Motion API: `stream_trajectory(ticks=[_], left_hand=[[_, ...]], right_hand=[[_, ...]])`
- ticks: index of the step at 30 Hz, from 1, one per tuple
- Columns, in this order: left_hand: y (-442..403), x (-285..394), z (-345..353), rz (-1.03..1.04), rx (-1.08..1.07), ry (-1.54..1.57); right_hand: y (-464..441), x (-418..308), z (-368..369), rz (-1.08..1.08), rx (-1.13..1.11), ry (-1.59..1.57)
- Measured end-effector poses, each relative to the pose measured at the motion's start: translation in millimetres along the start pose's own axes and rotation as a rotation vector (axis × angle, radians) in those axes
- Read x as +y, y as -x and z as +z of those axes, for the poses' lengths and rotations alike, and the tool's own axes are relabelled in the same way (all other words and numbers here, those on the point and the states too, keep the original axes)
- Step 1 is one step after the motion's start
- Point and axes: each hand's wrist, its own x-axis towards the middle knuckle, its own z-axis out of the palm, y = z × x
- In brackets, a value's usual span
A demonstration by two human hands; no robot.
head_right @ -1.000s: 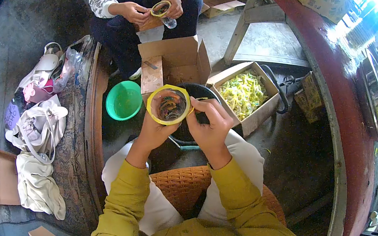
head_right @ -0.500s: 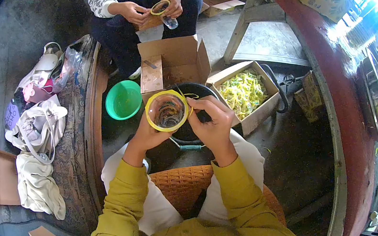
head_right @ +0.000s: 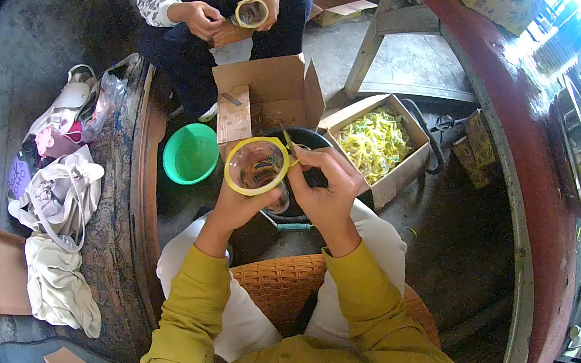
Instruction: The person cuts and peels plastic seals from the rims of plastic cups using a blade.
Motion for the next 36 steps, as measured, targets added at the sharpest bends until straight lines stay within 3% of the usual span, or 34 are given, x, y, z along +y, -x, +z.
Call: stream_trajectory(ticks=[5,15,24,36], left_hand=[[-2,1,-2,-0.010,0.016,0.188],[-1,3,-1,0.016,0.017,0.202],[-2,7,-7,0.078,-0.019,0.010],[1,7,-11,0.067,-0.034,-0.003]], right_hand=[[0,-5,1,-0.020,0.077,0.013],[2,-18,7,-0.059,0.030,0.072],[3,-15,10,-0.108,0.025,0.116],[-1,-15,7,-0.072,-0.016,0.068]])
